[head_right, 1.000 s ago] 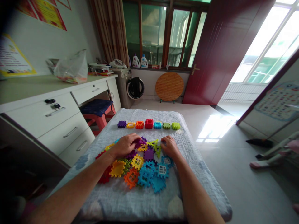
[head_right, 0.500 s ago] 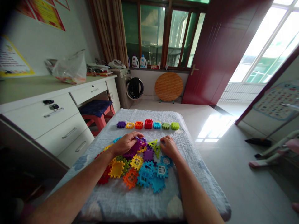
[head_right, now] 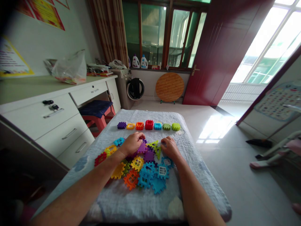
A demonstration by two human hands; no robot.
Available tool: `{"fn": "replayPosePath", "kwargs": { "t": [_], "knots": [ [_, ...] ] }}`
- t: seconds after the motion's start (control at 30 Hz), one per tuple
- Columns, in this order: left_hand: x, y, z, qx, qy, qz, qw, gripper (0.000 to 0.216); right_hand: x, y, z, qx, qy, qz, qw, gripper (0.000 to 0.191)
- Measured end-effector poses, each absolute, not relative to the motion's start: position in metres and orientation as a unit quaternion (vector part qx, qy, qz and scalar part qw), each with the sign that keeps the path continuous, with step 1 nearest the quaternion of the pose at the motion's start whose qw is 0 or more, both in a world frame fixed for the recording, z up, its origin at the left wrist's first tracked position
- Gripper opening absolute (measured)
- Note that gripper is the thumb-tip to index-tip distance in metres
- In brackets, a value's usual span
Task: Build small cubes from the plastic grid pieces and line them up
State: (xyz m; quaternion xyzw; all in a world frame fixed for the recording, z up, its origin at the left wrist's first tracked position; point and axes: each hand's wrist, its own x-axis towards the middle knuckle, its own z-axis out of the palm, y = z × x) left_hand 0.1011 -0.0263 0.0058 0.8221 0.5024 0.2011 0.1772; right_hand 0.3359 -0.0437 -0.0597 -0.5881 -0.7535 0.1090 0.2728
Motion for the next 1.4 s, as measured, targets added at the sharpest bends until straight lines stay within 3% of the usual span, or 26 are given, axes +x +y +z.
{"fn": "replayPosePath", "kwargs": {
  "t": [0.23, 0.5, 0.7, 0.9, 1.17, 1.4],
  "knots": [
    [0.103, -0.039, -0.004, 0.845, 0.514, 0.113, 0.093, 0.022, 0.336, -0.045, -0.058, -0.587, -0.756, 0.107, 0.271, 0.019],
    [0.096, -0.047, 0.013, 0.87, 0.485, 0.007, 0.088, 0.053, 0.335, -0.045, -0.058, -0.587, -0.756, 0.104, 0.27, 0.018],
    [0.097, -0.049, 0.011, 0.879, 0.473, 0.011, 0.066, 0.024, 0.335, -0.046, -0.058, -0.581, -0.758, 0.111, 0.276, 0.019],
    [0.098, -0.049, 0.01, 0.89, 0.449, 0.065, 0.035, 0.026, 0.327, -0.052, -0.044, -0.566, -0.731, 0.072, 0.375, 0.021],
    [0.105, -0.048, 0.011, 0.877, 0.382, 0.213, 0.196, 0.043, 0.286, -0.069, -0.025, -0.482, -0.726, 0.205, 0.445, 0.022],
    [0.107, -0.05, 0.005, 0.834, 0.363, 0.26, 0.325, 0.059, 0.28, -0.066, -0.035, -0.477, -0.701, 0.208, 0.488, 0.012]
  ]
}}
